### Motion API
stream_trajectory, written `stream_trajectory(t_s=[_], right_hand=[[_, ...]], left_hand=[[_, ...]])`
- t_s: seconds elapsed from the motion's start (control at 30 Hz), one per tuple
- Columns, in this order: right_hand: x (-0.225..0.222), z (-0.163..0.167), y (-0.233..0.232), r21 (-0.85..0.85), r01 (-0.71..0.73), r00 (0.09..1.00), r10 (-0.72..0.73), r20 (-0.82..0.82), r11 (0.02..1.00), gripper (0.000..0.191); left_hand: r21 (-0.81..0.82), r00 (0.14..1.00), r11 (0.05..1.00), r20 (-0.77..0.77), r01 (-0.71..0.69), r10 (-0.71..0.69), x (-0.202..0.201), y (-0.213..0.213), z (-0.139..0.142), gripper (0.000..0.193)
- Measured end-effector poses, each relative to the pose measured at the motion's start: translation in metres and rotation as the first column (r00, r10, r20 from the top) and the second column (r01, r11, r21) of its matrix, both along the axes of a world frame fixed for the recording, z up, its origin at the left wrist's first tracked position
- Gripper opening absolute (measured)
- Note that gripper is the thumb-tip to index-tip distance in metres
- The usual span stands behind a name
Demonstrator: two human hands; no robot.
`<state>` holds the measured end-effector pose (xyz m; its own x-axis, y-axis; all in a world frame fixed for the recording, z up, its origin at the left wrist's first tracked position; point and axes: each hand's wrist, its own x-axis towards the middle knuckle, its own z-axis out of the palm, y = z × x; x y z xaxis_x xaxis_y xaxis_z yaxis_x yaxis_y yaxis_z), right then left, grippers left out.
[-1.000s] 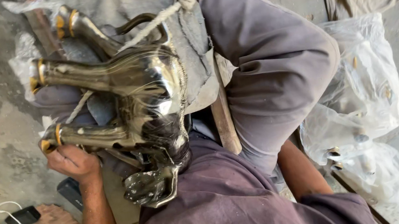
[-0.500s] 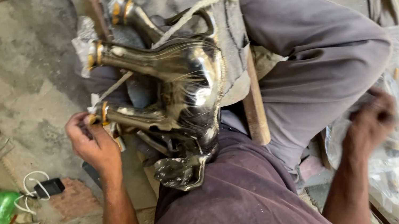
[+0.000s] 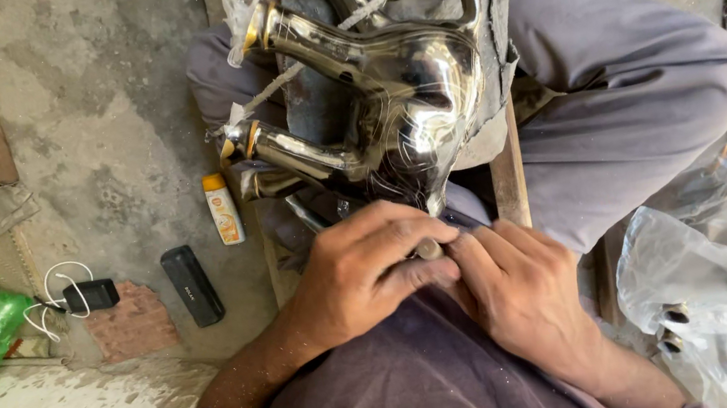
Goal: The person sits cross-legged on the floor with a brass teapot on their lap and engraves decorative patterns into its surface, holding a small chisel against the metal and tapping it with a wooden mallet. They rotate the teapot to reach different areas, apply liquid from a bottle onto the surface, and resume chiseling along the pattern lines.
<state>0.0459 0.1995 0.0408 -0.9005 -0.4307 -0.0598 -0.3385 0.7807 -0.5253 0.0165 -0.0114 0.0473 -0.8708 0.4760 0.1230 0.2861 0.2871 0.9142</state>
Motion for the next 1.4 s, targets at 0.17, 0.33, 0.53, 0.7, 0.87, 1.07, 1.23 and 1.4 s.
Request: stream_trajectory(t_s=[0.17, 0.33, 0.53, 0.7, 0.87, 1.07, 1.23, 1.4], right_hand=[[-0.017, -0.040, 0.017, -0.261, 0.326, 0.944, -0.330, 0.030, 0.909, 0.022], [-0.028, -0.115, 0.021, -0.084, 0.456, 0.887, -0.460, -0.043, 0.886, 0.040], [-0.022, -0.152, 0.017, -0.001, 0.516, 0.857, -0.516, 0.006, 0.857, 0.078], [-0.013, -0.111, 0.046, 0.125, 0.733, 0.481, -0.640, 0.599, 0.668, 0.072], [0.019, -0.058, 0.073, 0.050, 0.795, 0.525, -0.727, 0.443, 0.605, 0.066], [0.032, -0.039, 0.080, -0.316, 0.891, 0.439, -0.792, 0.424, 0.325, 0.054], [0.023, -0.024, 0.096, -0.316, 0.756, 0.648, -0.726, 0.231, 0.574, 0.038], [0.002, 0.007, 0.091, -0.504, 0.673, 0.714, -0.654, 0.250, 0.541, 0.040]], left_hand=[[0.186, 0.904, 0.909, 0.296, -0.373, 0.310, -0.008, -0.035, -0.010, 0.018], [0.327, 0.771, 0.754, 0.531, -0.569, 0.351, -0.011, -0.048, -0.022, 0.028], [0.351, 0.820, 0.801, 0.501, -0.486, 0.278, -0.014, -0.033, -0.032, 0.040], [0.349, 0.874, 0.862, 0.447, -0.368, 0.191, -0.033, -0.026, -0.025, 0.040], [-0.048, 0.996, 0.999, 0.090, -0.018, 0.023, -0.068, 0.010, -0.023, 0.036], [-0.294, 0.964, 0.937, -0.125, 0.189, -0.233, -0.085, 0.033, -0.009, 0.039], [-0.310, 0.960, 0.930, -0.132, 0.195, -0.246, -0.086, 0.041, 0.000, 0.035], [-0.375, 0.965, 0.907, -0.098, 0.192, -0.244, -0.086, 0.043, 0.006, 0.035]])
